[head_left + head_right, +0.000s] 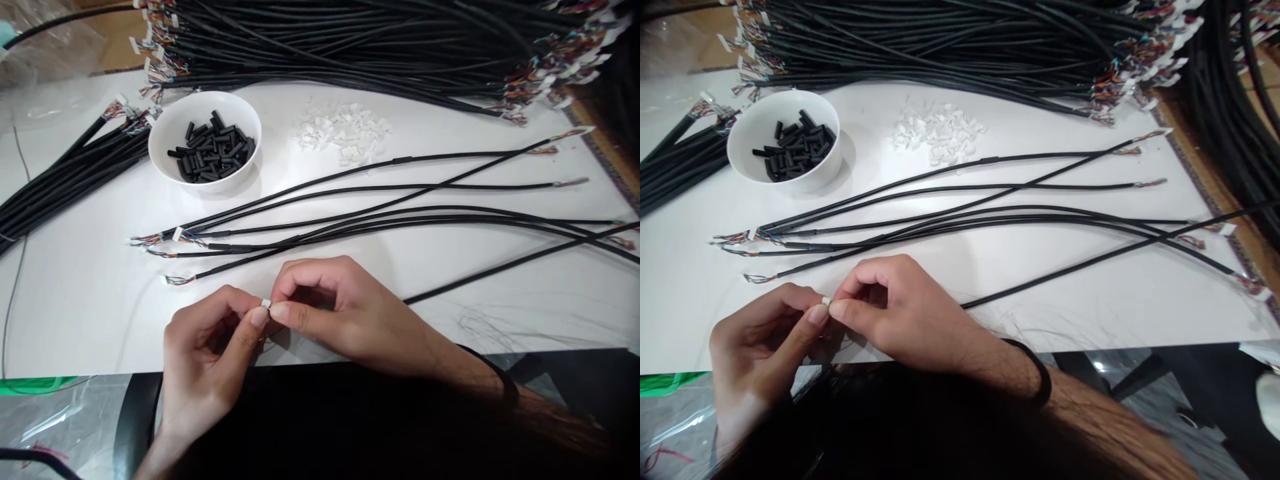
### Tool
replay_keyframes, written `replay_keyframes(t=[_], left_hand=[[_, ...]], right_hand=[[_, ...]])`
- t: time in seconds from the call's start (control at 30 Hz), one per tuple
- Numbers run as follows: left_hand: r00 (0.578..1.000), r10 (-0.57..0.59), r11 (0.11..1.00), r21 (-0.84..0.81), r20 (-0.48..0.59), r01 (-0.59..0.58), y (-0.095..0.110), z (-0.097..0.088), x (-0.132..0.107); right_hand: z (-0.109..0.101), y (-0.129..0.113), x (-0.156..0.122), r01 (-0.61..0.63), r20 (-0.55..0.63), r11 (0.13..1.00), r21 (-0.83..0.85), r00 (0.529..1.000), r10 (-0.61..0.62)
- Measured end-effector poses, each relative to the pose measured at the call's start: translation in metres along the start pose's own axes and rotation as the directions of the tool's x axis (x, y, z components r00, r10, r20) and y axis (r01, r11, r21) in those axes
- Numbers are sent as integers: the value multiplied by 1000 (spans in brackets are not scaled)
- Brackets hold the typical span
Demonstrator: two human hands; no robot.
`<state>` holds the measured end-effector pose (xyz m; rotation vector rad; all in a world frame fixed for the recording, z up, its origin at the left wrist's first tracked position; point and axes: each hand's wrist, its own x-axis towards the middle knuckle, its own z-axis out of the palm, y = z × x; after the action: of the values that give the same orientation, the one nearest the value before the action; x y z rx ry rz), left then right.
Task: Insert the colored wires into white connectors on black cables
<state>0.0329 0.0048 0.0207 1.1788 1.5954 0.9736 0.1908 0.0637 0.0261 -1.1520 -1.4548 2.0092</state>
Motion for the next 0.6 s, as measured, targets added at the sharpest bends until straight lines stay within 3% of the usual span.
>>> replay_keyframes(t=[0.27,0.47,0.6], left_hand=[[998,-65,989,-131,14,66,1,-3,-1],[995,-100,986,-134,-28,95,4,1,-3],[997,-75,985,-156,8,75,1,0,0]], right_hand=[[-6,1,4,-36,123,991,132,992,20],[-5,1,5,-47,116,988,148,993,30],[-5,2,3,-40,112,994,102,993,29]])
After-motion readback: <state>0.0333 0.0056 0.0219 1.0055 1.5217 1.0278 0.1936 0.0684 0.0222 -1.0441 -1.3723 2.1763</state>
